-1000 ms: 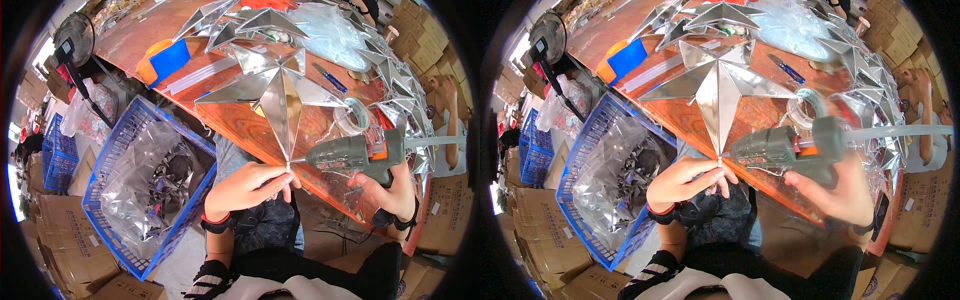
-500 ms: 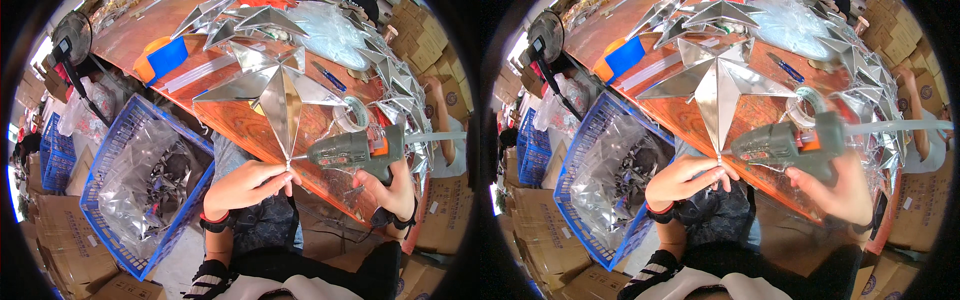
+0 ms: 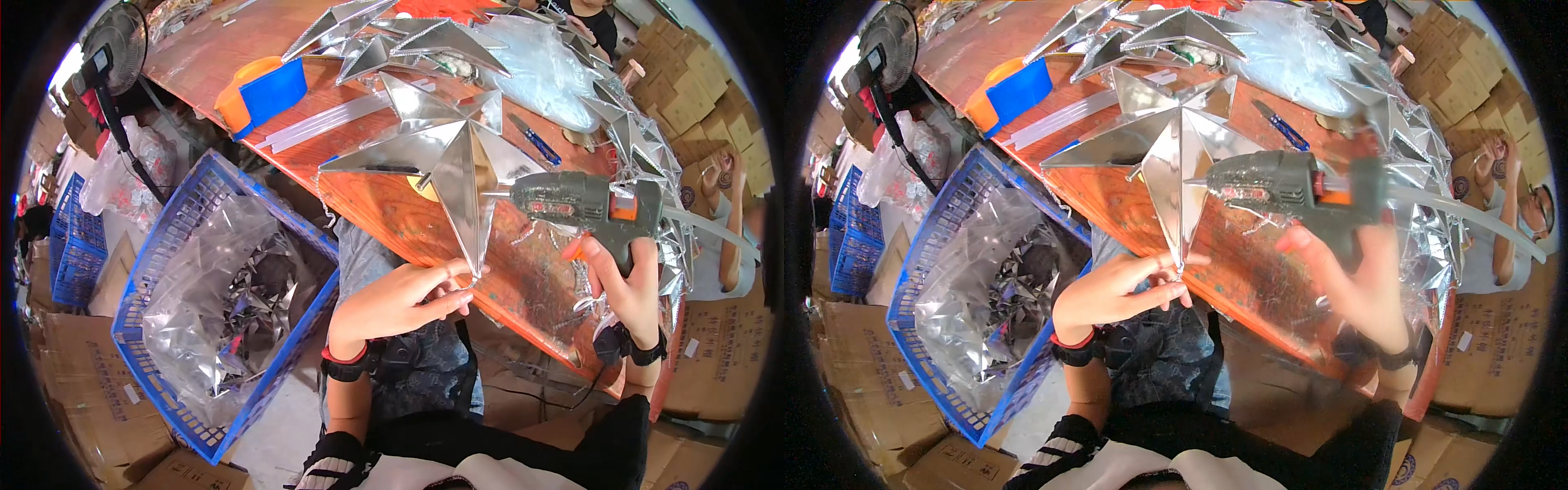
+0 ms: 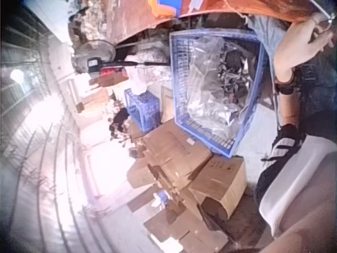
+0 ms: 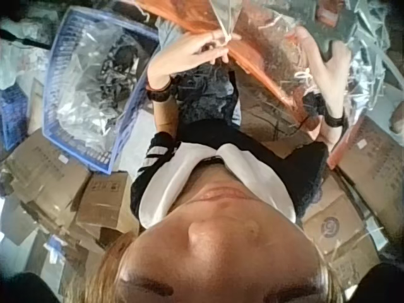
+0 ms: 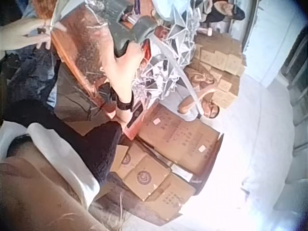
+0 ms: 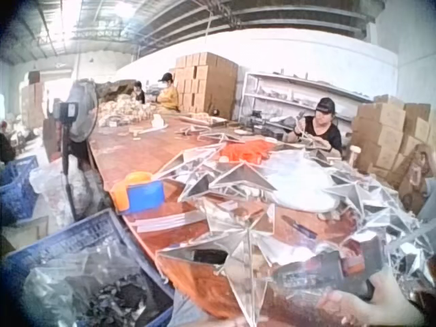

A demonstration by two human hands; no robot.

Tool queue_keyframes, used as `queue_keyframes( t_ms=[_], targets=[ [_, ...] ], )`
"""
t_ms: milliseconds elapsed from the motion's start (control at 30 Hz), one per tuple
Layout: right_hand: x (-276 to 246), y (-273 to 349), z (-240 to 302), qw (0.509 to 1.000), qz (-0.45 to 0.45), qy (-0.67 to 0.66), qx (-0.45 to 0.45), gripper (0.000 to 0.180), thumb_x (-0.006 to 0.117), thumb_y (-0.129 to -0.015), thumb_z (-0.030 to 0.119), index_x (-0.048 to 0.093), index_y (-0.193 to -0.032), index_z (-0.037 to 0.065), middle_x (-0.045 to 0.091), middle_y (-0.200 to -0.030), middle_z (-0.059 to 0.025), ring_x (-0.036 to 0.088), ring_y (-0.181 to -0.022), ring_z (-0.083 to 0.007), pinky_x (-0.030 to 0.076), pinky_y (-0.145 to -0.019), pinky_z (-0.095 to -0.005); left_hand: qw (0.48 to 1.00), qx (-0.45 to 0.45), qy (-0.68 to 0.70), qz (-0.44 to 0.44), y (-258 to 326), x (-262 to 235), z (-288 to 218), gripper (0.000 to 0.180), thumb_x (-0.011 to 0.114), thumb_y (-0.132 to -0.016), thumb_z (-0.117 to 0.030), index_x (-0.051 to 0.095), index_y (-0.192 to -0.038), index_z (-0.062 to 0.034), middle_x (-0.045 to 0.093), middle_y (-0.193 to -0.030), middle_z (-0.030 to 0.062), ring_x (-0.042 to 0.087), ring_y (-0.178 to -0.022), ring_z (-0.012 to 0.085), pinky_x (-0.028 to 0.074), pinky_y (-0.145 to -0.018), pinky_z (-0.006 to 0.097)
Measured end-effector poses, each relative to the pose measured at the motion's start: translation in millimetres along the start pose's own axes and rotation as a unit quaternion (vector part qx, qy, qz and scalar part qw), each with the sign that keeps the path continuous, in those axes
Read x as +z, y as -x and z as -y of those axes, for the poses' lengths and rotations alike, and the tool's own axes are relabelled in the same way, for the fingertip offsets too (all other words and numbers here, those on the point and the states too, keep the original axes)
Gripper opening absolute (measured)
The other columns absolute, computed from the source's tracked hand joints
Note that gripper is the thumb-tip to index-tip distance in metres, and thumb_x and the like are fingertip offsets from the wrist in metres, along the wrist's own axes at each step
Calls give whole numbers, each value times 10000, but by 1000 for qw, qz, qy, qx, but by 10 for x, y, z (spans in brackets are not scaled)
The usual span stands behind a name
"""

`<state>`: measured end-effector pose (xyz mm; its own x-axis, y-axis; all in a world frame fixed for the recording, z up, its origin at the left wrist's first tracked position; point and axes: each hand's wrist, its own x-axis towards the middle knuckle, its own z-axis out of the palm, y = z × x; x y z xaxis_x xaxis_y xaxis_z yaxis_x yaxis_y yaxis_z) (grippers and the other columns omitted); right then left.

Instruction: Use a glue gun to attach beaded strings to decorative silver stars in a workshop.

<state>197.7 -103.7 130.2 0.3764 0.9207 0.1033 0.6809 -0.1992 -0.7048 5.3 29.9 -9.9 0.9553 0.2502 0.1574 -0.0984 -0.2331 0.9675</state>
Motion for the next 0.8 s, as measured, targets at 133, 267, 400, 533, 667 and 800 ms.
queue_keyframes(
  t_ms=[133,267,400,533,667,800],
  targets=[
    [26,-32,-18,998,-36,-43,16,181,622,-853,167,641,-763,10,585,-608,6,447,-445,-34,342,-396,-191,1000,5,22,16,-3,-44,-11,382,488,-935,-236,433,-1216,17,651,-823,104,634,-718,189,473,-653,288],
    [47,-61,-29,998,-35,-44,14,233,609,-865,181,632,-709,8,560,-565,10,432,-426,-35,322,-384,-196,998,7,53,29,-9,-51,48,371,470,-945,-229,435,-1223,15,648,-848,99,639,-731,178,482,-666,283],
    [29,-79,-69,999,-7,-44,18,212,571,-884,161,580,-758,-8,569,-619,-35,417,-416,-42,316,-385,-199,997,16,64,26,1,-59,65,365,464,-948,-227,436,-1221,14,643,-850,99,637,-727,175,482,-664,283],
    [11,-88,-82,999,29,-26,16,177,502,-920,129,499,-847,-32,610,-751,-125,410,-417,-64,322,-388,-206,998,16,60,31,-5,-78,30,366,459,-950,-228,435,-1224,13,642,-850,97,635,-731,171,482,-669,281],
    [39,-130,-56,999,18,-32,19,181,515,-915,144,519,-886,-35,609,-733,-104,418,-415,-65,330,-388,-205,998,12,61,30,18,-85,38,368,454,-951,-233,435,-1228,9,641,-845,93,633,-736,167,479,-679,278],
    [25,-266,-10,998,-60,-7,-9,256,623,-863,235,608,-735,13,549,-560,-6,415,-419,-44,314,-403,-209,997,17,62,31,-12,-71,26,362,452,-953,-236,443,-1222,5,640,-834,85,631,-736,163,479,-682,277]
  ],
)
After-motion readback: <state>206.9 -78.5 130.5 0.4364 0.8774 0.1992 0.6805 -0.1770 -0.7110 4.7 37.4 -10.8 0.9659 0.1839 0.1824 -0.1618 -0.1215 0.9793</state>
